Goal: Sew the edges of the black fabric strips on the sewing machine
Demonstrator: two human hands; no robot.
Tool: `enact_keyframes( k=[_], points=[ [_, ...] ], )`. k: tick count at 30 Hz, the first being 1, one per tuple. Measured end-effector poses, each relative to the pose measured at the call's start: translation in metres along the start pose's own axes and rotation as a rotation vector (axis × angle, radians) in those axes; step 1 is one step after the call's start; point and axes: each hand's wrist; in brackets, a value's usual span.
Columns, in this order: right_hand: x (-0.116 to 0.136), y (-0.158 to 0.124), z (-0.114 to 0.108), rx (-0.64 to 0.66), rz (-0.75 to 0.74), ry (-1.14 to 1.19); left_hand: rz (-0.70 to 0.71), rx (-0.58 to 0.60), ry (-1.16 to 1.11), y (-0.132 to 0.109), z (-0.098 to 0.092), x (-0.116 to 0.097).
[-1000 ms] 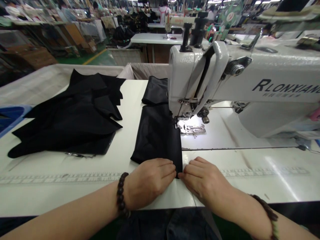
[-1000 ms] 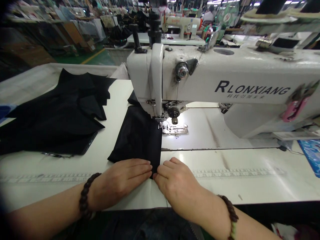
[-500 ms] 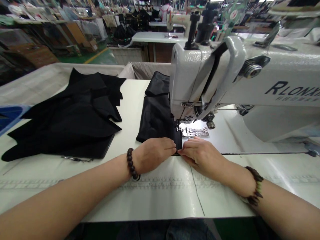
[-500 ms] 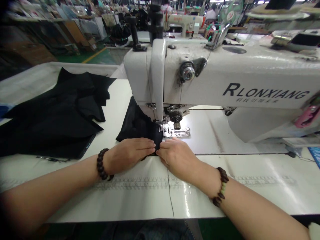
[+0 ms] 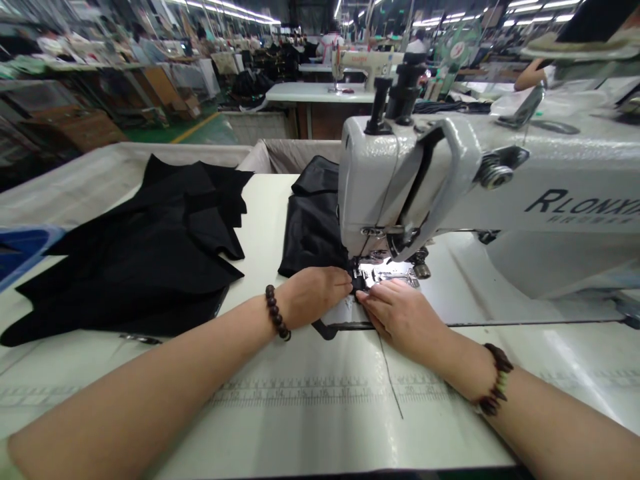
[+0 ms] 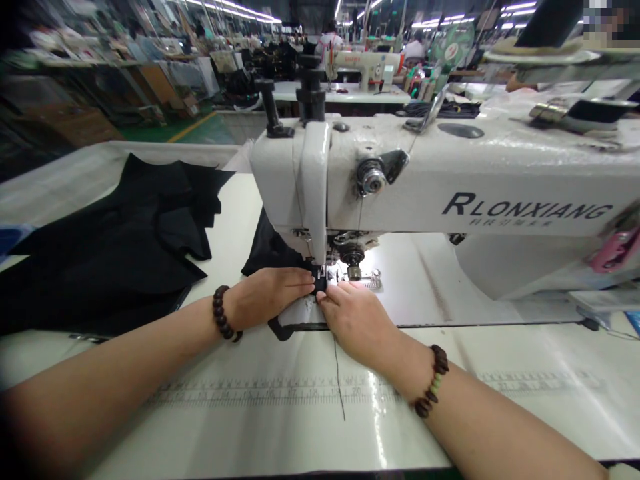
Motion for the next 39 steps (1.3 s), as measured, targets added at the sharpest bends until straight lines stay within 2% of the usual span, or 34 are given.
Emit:
enact_keyframes(
  k=[8,24,31,36,39],
  points=[
    [0.003,0.001,0.001,-0.035,0.048,-0.014,-0.058,-0.007,-0.072,0.008,0.003,0.007],
    [0.005,0.002,-0.001,0.005,0.095,0.045,-0.143,-0.010,-0.013,0.015,0.002,0.010],
    [0.007,0.000,0.001,-0.117,0.068,0.087,-0.128,-0.012,0.024,0.011,0.000,0.005],
    [0.005,0.002,0.001,-0.202,-0.008,0.064,-0.242,-0.037,0.029,0.007,-0.004,-0.003],
    [0.002,0.003,0.001,-0.242,-0.046,0.067,-0.322,-0.026,0.004,0.009,0.000,-0.003]
  ],
)
Point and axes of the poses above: each hand's wrist, its own y-axis towards the middle knuckle, its own z-axis out of the palm, x = y × z, and after that the axes turned 13 degrees about x, right-handed
